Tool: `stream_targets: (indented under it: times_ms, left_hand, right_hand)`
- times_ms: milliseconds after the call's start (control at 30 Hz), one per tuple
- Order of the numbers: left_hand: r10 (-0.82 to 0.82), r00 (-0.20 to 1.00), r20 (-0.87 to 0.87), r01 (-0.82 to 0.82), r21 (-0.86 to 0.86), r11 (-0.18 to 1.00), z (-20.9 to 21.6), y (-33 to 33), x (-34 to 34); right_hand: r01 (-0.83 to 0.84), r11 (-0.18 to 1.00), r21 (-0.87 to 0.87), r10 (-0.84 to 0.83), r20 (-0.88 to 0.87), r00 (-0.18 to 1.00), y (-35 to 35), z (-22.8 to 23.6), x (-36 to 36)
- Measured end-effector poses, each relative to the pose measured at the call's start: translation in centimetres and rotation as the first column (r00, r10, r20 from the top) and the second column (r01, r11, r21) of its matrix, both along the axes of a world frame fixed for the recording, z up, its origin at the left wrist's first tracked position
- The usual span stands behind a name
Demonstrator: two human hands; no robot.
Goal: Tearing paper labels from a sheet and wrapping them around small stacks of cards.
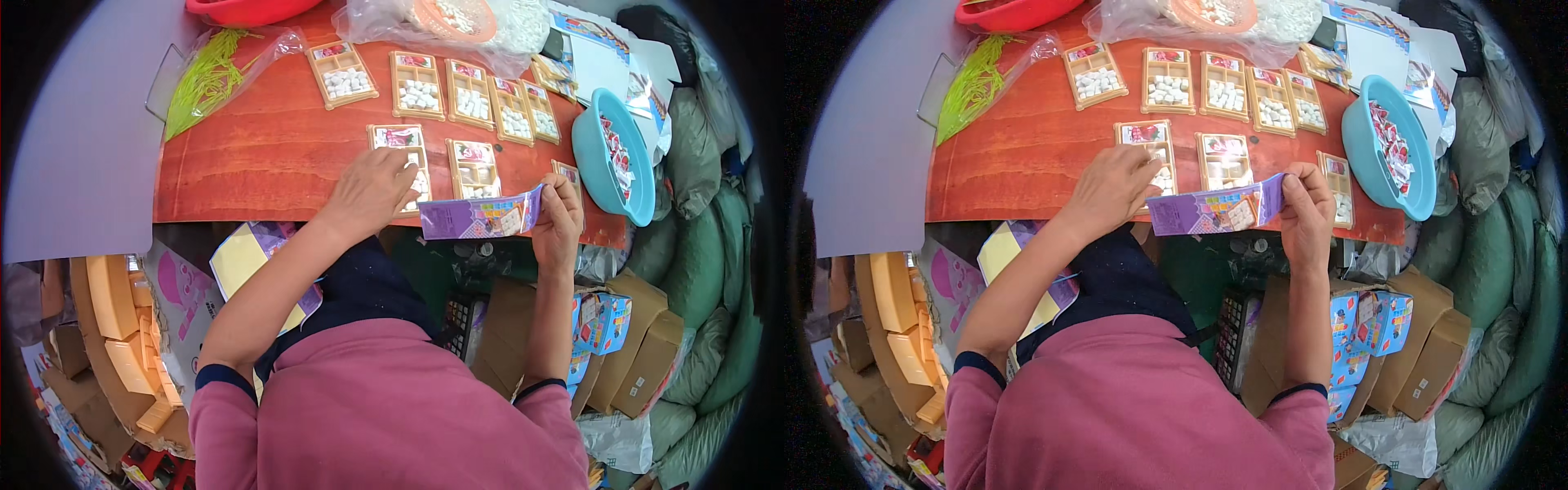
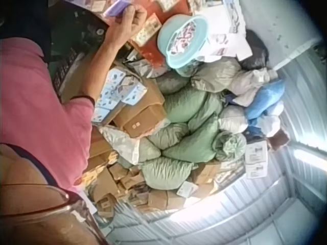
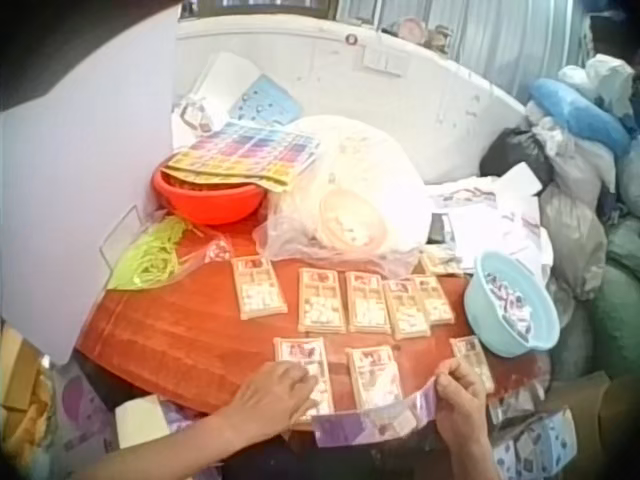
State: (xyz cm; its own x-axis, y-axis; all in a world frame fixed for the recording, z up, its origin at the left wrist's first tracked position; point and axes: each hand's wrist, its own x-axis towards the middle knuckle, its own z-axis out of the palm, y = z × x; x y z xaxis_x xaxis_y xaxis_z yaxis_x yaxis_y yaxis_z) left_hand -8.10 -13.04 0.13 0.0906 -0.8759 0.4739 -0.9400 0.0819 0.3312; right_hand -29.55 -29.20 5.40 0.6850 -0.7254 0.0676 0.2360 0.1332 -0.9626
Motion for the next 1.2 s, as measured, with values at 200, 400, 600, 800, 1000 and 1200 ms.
stream_targets:
  times_ms: [200, 400, 600, 800, 1000, 1200]
  left_hand:
    - [0.164, 0.986, -0.010, -0.164, 0.045, 0.985, -0.3, 4.8, -0.7]
    - [0.303, 0.953, -0.023, -0.304, -0.069, 0.950, 0.5, 7.4, 0.0]
    - [-0.191, -0.279, -0.941, -0.233, -0.126, 0.964, 1.8, 8.0, 1.2]
    - [0.179, 0.087, -0.980, -0.327, 0.142, 0.934, 1.4, 6.6, 3.3]
    - [0.335, 0.275, -0.901, -0.301, 0.250, 0.920, 0.5, 6.0, 4.8]
    - [0.405, 0.359, -0.841, -0.296, 0.310, 0.904, 0.6, 5.7, 4.8]
  right_hand:
    - [-0.109, 0.992, 0.069, 0.109, 0.009, 0.994, 0.4, -0.3, 1.9]
    - [-0.210, 0.961, 0.182, 0.205, 0.047, 0.978, 1.7, -0.8, 6.0]
    - [-0.101, 0.991, 0.082, 0.114, -0.171, 0.979, 3.9, -1.4, 9.6]
    - [0.052, 0.997, 0.057, -0.027, -0.362, 0.932, 5.4, -2.2, 10.2]
    - [0.082, 0.974, -0.210, -0.171, -0.452, 0.875, 5.9, -3.5, 10.8]
    - [0.041, 0.940, -0.339, -0.221, -0.512, 0.830, 5.6, -4.1, 10.9]
